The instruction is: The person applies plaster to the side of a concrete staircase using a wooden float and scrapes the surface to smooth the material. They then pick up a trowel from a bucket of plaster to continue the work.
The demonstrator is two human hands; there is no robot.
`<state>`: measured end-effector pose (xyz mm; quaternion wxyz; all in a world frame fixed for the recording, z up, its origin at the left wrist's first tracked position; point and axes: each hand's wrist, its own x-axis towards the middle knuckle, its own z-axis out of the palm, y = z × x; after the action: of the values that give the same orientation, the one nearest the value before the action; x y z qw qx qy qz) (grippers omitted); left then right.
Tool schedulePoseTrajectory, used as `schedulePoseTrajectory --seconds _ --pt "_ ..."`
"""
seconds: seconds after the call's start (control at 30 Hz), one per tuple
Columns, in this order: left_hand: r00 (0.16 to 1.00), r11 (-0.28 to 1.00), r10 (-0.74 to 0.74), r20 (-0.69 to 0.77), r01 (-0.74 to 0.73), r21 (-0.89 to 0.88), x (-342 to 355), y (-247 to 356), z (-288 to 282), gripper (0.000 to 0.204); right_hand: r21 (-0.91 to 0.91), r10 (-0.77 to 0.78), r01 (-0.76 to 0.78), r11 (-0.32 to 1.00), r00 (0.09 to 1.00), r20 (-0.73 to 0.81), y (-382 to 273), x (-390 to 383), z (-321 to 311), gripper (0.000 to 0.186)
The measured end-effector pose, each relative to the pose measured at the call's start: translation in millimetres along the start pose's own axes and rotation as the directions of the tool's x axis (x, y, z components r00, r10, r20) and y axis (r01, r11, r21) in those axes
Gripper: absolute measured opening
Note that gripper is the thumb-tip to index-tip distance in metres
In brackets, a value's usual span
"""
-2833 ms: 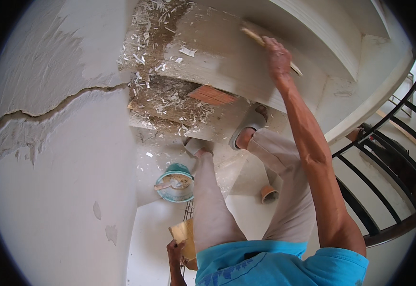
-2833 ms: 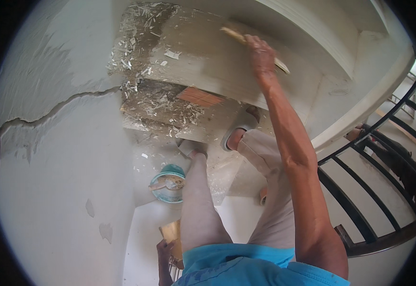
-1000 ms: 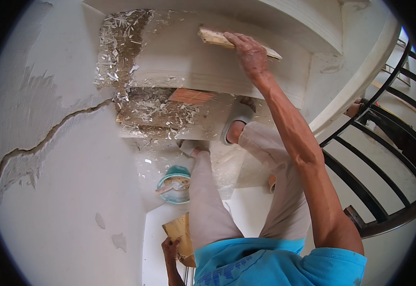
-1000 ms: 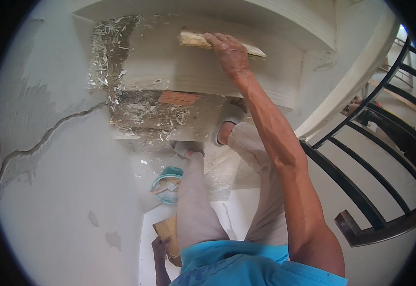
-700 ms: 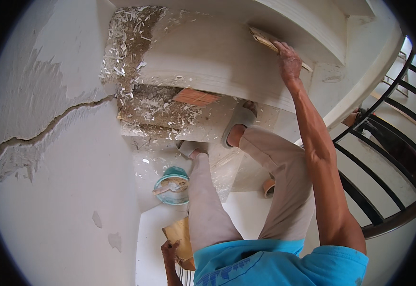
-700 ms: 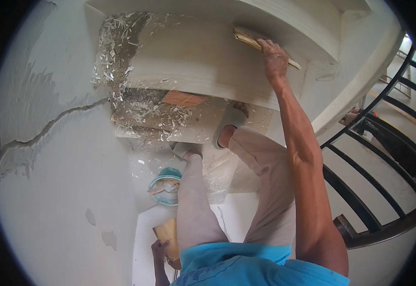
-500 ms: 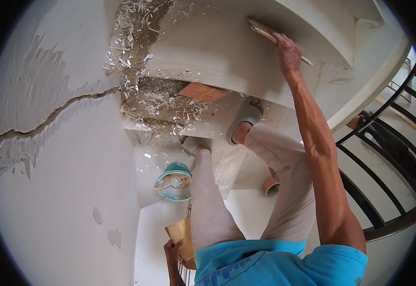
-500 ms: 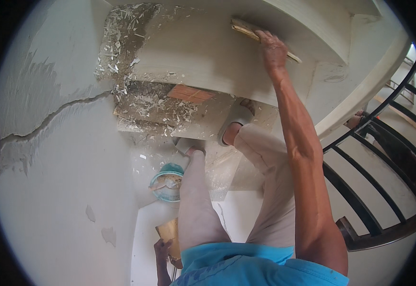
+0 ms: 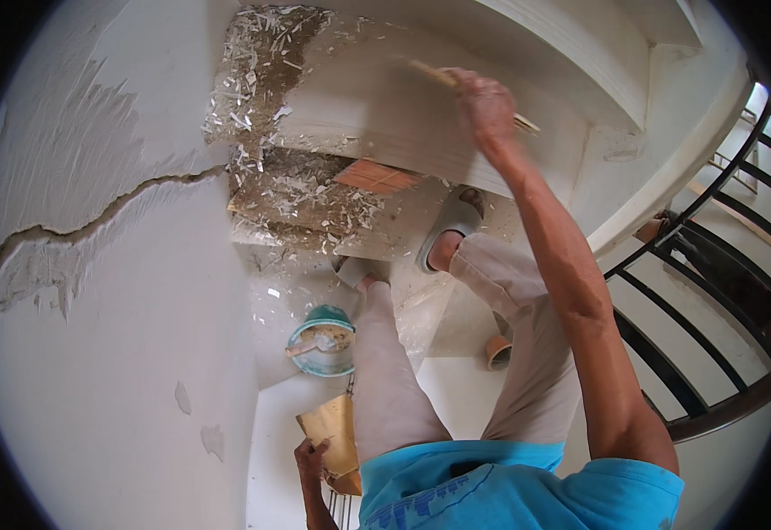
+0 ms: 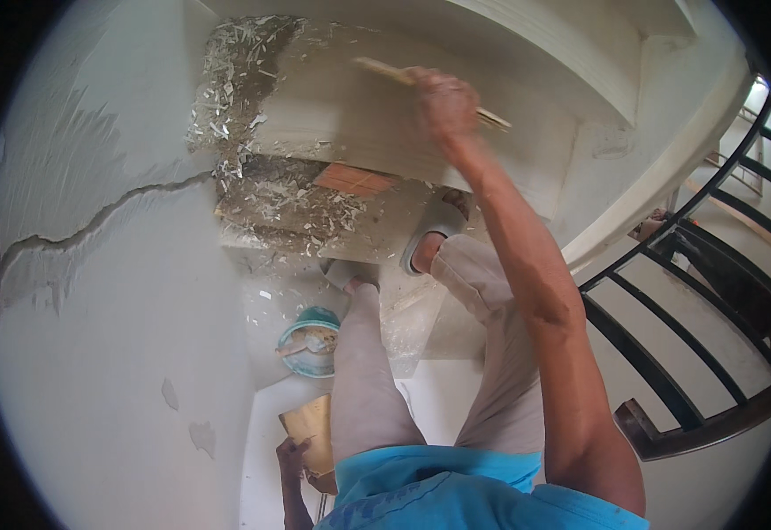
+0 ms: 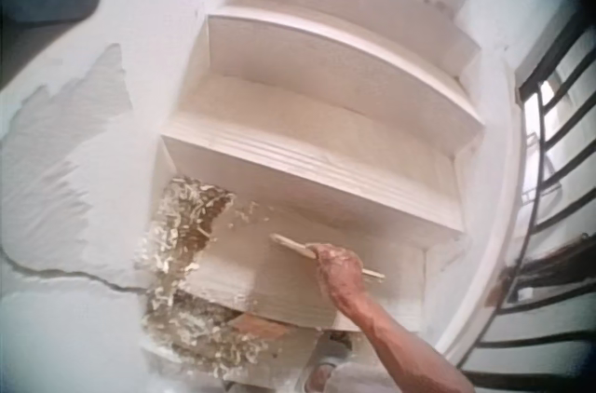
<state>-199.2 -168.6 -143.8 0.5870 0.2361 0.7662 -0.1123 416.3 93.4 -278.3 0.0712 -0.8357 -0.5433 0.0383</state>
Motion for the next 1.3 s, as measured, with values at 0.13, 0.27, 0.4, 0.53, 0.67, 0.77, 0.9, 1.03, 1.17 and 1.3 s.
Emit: schedulePoseTrajectory --seconds 0.13,0.27,0.4,0.53,0.67,0.77,0.9,1.03,1.17,1.3 --pt "1.0 0.999 -0.007 0.022 0.008 -0.052 7 -24 -3 0.016 -0.177 0.231 -0.21 0.962 0.967 0.107 44 0 4 0.026" --pt "0.999 1.0 0.024 0.043 -0.024 0.011 8 -25 0 0.015 -0.158 0.157 -0.141 0.977 0.983 0.098 22 -28 21 0.014" --pt "0.999 0.999 0.032 0.021 -0.032 0.008 2 -10 4 0.016 -0.003 -0.141 0.142 0.99 0.981 0.134 -23 -45 16 0.013" --pt "0.999 0.996 -0.039 0.019 0.041 -0.078 -5 8 5 0.018 -0.034 -0.076 0.08 0.996 0.991 0.114 -34 -14 0 0.018" --pt "1.0 0.996 -0.021 0.003 0.022 -0.084 4 -23 -2 0.017 -0.135 -0.129 0.119 0.984 0.989 -0.07 5 27 11 0.02" --pt "0.999 0.992 -0.052 -0.003 0.051 -0.112 6 -48 -1 0.015 -0.17 -0.161 0.149 0.974 0.985 -0.061 15 45 21 0.019" --pt "0.997 0.994 -0.071 -0.009 0.07 -0.085 5 -62 4 0.015 -0.164 -0.169 0.154 0.974 0.982 -0.082 0 52 34 0.018" --pt "0.998 0.996 -0.063 0.004 0.063 -0.056 -5 -41 14 0.016 -0.08 -0.128 0.119 0.99 0.985 -0.114 -24 55 45 0.017" --pt "1.0 0.999 -0.016 0.018 0.016 0.046 3 -30 12 0.016 -0.059 -0.241 0.236 0.97 0.966 -0.093 -73 68 57 0.017" --pt "0.999 1.0 0.015 -0.034 -0.014 0.024 3 -44 8 0.016 0.002 -0.238 0.239 0.971 0.967 0.093 -115 69 30 0.022"
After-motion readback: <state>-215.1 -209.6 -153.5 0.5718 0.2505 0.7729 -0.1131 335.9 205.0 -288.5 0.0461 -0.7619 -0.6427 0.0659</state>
